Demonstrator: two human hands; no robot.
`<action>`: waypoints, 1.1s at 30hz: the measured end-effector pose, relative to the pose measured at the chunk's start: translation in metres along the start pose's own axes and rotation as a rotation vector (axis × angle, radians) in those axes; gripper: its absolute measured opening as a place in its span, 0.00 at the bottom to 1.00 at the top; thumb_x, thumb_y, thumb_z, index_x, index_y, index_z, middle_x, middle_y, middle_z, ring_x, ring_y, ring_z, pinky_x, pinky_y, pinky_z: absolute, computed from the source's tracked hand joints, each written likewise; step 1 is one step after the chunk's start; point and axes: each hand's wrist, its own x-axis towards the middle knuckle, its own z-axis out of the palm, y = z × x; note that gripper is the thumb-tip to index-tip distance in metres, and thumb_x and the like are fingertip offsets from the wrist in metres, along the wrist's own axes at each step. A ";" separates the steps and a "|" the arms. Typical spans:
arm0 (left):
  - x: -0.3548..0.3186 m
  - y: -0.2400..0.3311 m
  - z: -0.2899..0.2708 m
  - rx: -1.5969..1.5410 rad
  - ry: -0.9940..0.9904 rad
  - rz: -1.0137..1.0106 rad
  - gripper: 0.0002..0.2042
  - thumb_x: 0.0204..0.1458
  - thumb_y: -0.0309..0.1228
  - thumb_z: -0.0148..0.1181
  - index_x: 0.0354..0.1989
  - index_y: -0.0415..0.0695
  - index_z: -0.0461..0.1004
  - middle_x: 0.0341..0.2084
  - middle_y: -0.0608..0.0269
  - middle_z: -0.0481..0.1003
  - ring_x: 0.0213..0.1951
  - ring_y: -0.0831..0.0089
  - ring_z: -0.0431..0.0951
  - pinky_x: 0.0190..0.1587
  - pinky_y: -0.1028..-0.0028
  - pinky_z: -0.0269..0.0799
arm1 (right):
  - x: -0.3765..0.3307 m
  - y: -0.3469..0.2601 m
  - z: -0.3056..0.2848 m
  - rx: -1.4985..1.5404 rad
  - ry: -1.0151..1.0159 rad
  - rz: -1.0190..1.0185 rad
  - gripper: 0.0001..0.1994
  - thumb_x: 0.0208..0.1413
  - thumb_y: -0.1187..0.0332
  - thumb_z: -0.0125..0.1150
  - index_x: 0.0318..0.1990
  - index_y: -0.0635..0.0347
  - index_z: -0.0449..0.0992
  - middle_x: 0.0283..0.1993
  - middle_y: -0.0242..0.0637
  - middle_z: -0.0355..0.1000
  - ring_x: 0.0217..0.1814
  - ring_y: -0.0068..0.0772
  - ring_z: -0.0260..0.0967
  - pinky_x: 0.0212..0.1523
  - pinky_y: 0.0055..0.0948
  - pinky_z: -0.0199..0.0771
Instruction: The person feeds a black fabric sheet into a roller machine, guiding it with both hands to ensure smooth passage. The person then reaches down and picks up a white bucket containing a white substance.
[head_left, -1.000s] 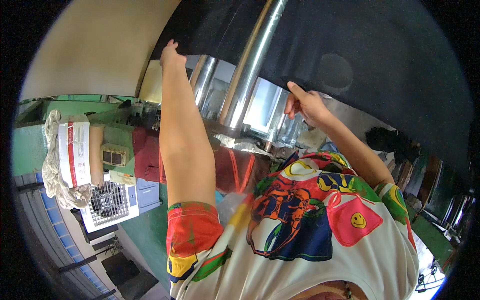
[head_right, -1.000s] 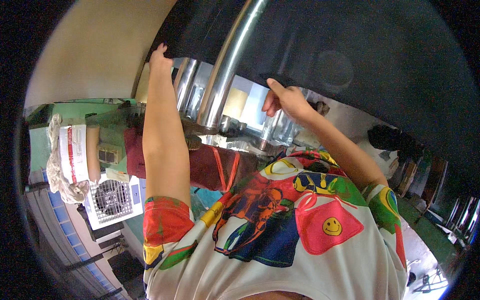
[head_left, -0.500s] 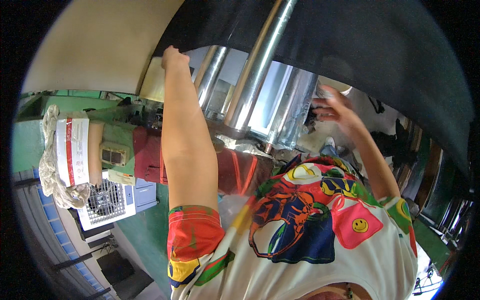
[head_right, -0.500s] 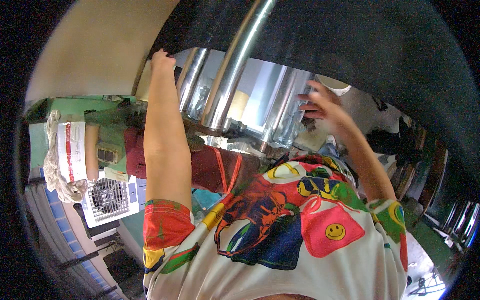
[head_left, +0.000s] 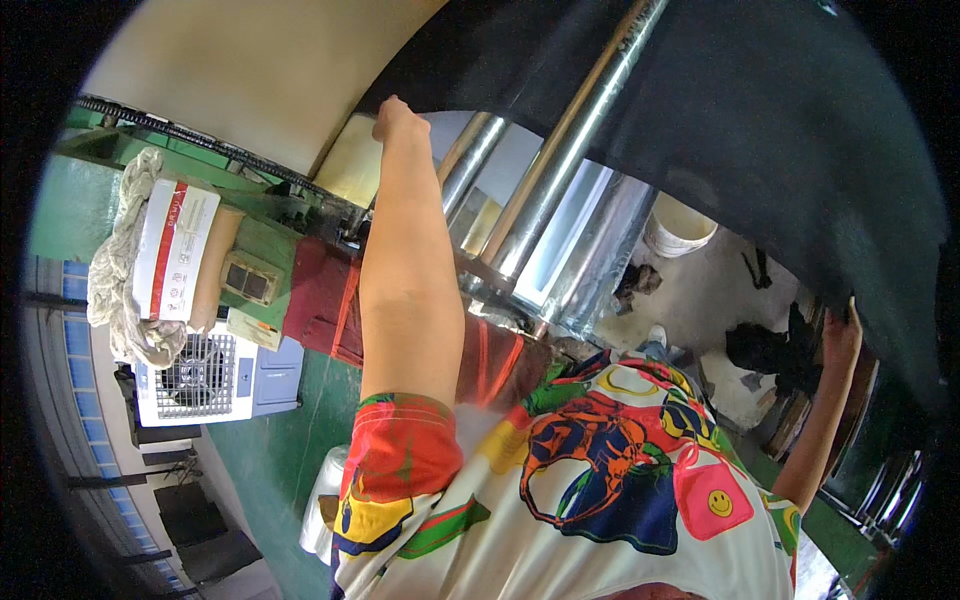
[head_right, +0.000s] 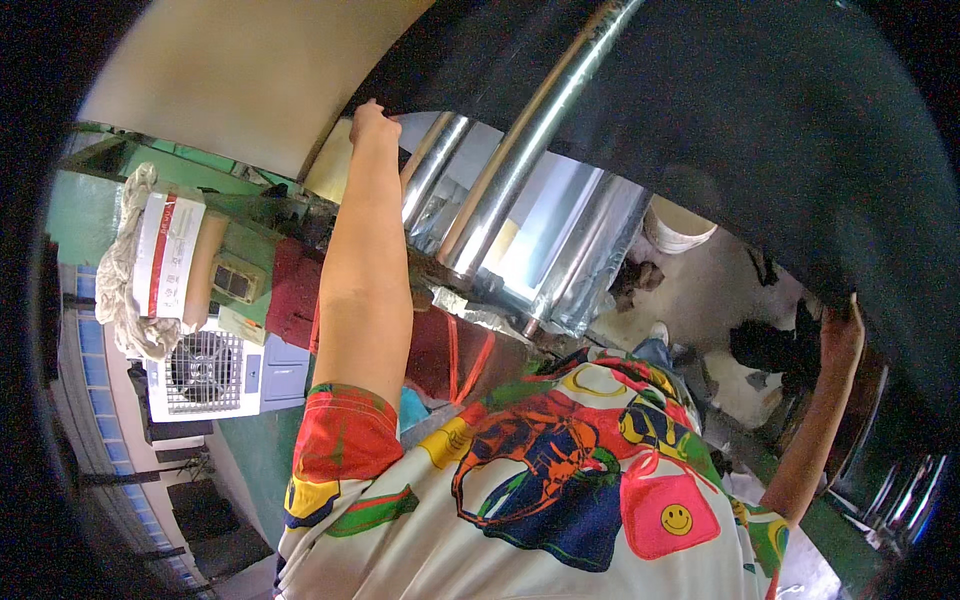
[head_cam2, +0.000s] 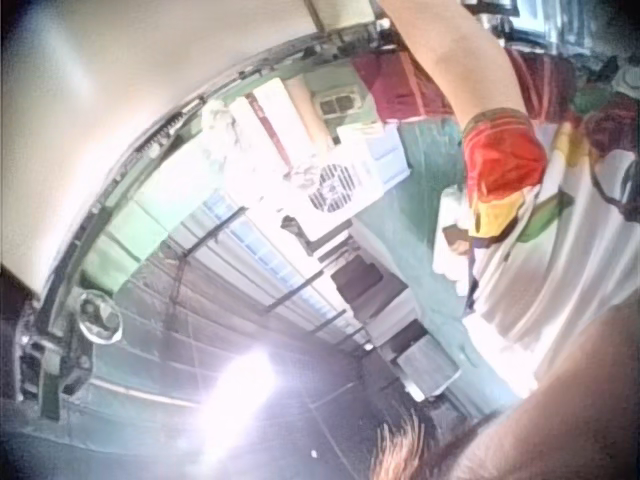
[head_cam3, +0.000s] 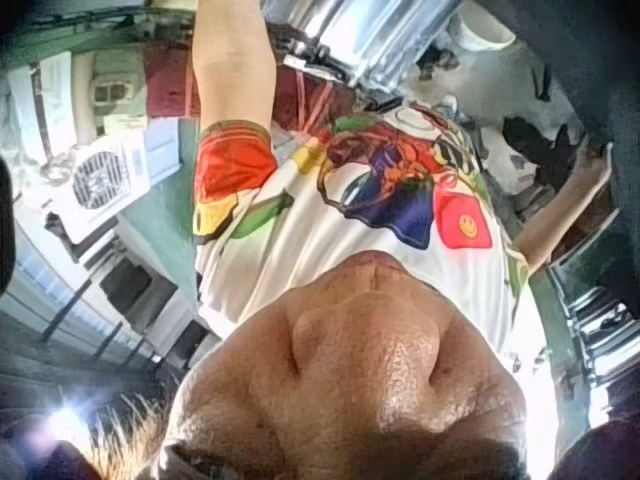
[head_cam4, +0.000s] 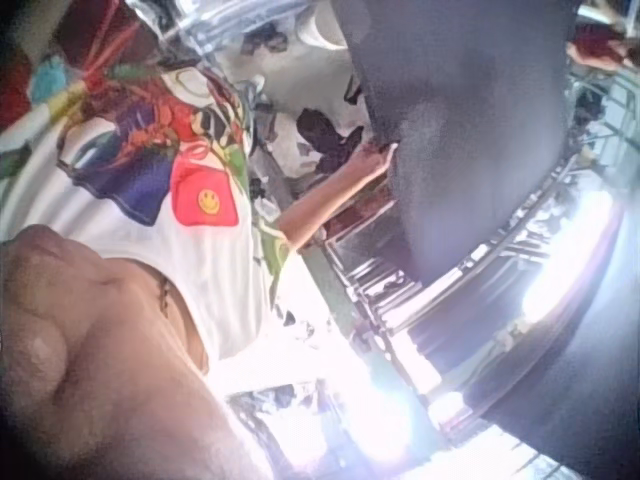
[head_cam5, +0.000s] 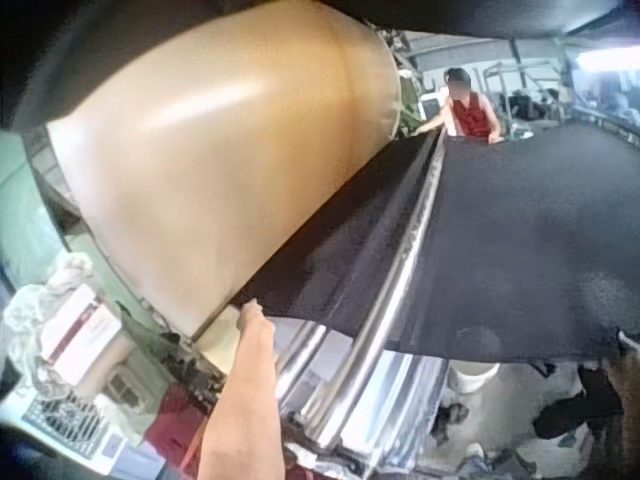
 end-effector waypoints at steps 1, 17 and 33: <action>0.009 -0.004 0.003 -0.106 -0.043 -0.044 0.13 0.38 0.19 0.52 0.36 0.38 0.65 0.38 0.52 0.67 0.36 0.60 0.69 0.36 0.64 0.67 | -0.002 0.002 -0.003 -0.037 -0.055 0.025 0.18 0.48 0.70 0.53 0.47 0.65 0.61 0.46 0.44 0.60 0.44 0.32 0.62 0.42 0.29 0.68; -0.042 0.007 0.003 -0.169 -0.063 -0.034 0.14 0.40 0.26 0.56 0.36 0.34 0.68 0.36 0.49 0.70 0.43 0.62 0.67 0.46 0.63 0.61 | -0.108 0.119 0.006 -0.016 -0.239 0.314 0.14 0.55 0.63 0.40 0.46 0.58 0.65 0.23 0.39 0.69 0.18 0.27 0.64 0.19 0.24 0.65; -0.069 0.009 0.012 0.263 -0.164 0.089 0.19 0.38 0.31 0.59 0.39 0.34 0.67 0.42 0.51 0.67 0.45 0.65 0.67 0.46 0.65 0.62 | -0.123 0.115 0.124 -0.388 -0.452 0.274 0.24 0.54 0.56 0.41 0.12 0.63 0.66 0.11 0.37 0.63 0.12 0.28 0.60 0.21 0.24 0.63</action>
